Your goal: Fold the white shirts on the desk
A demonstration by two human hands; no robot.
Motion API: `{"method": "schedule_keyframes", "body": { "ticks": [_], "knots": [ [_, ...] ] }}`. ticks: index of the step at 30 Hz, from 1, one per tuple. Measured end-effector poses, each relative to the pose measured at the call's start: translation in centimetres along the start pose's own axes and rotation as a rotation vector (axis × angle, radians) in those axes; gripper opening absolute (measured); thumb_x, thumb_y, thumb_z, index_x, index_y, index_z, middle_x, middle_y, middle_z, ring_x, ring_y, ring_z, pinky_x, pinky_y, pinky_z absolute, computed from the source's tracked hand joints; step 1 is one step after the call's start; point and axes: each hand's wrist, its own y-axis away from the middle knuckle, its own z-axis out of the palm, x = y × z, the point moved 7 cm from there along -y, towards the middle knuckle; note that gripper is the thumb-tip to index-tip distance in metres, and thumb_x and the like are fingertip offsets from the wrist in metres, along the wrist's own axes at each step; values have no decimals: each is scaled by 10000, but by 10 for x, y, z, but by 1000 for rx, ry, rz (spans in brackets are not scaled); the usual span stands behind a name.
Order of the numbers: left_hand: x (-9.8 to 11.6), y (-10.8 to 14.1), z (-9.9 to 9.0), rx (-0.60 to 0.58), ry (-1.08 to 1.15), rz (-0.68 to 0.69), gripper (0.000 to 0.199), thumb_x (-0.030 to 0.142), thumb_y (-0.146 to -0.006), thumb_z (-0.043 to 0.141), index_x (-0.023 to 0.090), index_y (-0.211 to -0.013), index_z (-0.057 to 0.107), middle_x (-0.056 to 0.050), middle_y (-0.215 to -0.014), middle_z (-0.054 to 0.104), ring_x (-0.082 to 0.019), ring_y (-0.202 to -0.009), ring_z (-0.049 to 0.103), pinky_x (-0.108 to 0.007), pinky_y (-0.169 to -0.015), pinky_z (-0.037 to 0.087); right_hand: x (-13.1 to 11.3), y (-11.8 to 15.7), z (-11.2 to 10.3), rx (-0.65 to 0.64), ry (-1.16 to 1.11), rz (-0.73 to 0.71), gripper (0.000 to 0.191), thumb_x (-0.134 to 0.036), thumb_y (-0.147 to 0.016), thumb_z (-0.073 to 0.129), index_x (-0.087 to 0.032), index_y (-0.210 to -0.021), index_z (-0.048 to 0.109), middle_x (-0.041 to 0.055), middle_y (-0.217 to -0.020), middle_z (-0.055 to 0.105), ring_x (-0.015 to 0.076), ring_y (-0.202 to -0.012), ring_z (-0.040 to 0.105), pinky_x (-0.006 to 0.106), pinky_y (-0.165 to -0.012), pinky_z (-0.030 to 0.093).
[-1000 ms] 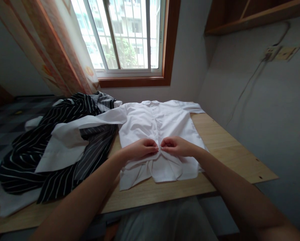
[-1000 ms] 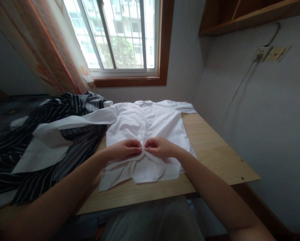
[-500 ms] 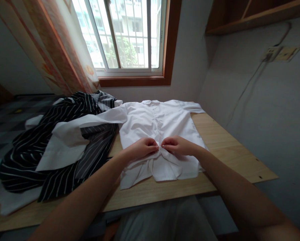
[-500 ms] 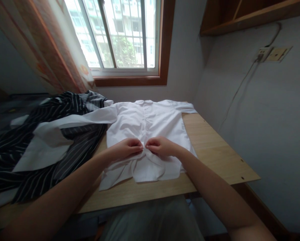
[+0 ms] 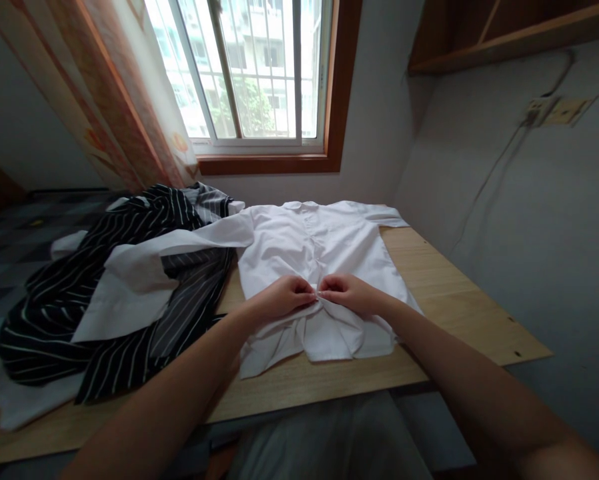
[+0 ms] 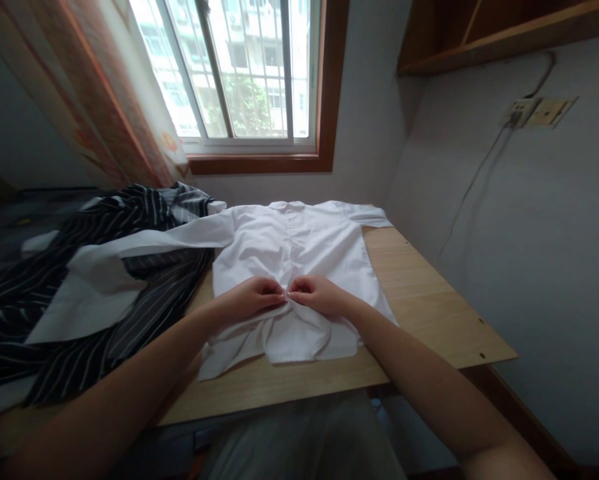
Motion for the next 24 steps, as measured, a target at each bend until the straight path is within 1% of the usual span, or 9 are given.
{"method": "schedule_keyframes", "body": {
  "ticks": [2,4,7,9,11,14,18,21,24],
  "knots": [
    [0,0,2,-28,15,16,327,468,-759,591,158,-664,632,13,-608,556,-120,-580,424,-258,-566,296,-7,2,3,33,114,-42,173,-322,-852,560,-167,-785,599,-20,-699,560,116,-648,466,239,-611,352],
    [-3,0,4,-43,69,-1,340,467,-787,558,157,-666,630,4,-607,556,-123,-571,423,-262,-555,288,-13,4,6,72,202,-81,151,-277,-857,544,-174,-749,566,-32,-662,528,106,-610,433,234,-582,328],
    [-7,-1,6,-22,167,-48,378,488,-811,521,160,-643,603,5,-572,521,-117,-530,391,-266,-520,253,-22,7,8,136,286,-121,138,-223,-845,538,-182,-714,521,-40,-635,506,97,-578,417,232,-562,304],
    [-9,-2,7,0,200,-63,388,506,-795,542,161,-626,595,8,-558,509,-112,-519,383,-263,-510,241,-27,8,7,172,338,-129,153,-211,-837,545,-184,-693,502,-41,-622,504,94,-566,419,234,-554,288],
    [-9,-4,7,16,218,-69,397,523,-768,573,159,-611,595,11,-546,505,-107,-514,381,-258,-505,236,-29,9,5,213,391,-107,176,-219,-833,562,-184,-672,498,-39,-608,508,94,-558,426,237,-548,272],
    [-9,-6,5,67,209,-59,414,538,-743,591,160,-575,582,24,-514,480,-98,-502,359,-255,-500,221,-30,10,2,289,466,-12,197,-240,-825,592,-183,-652,516,-33,-596,528,96,-555,444,242,-542,258],
    [-8,-8,3,124,163,-45,372,482,-730,590,164,-539,559,33,-483,452,-95,-491,334,-259,-492,199,-28,12,3,338,553,103,196,-266,-824,612,-185,-653,563,-19,-609,574,105,-562,466,249,-542,246],
    [-9,-8,5,107,189,-63,323,440,-717,596,162,-555,569,31,-482,458,-95,-484,337,-259,-485,196,-30,13,3,340,585,126,208,-287,-832,627,-186,-656,578,-12,-615,592,110,-568,479,249,-542,238],
    [-10,-8,6,96,238,-92,294,413,-711,601,161,-564,562,27,-492,471,-93,-479,347,-255,-485,205,-33,12,2,331,592,112,219,-300,-850,633,-181,-672,587,-11,-616,593,107,-568,478,246,-542,231]
  ]
}}
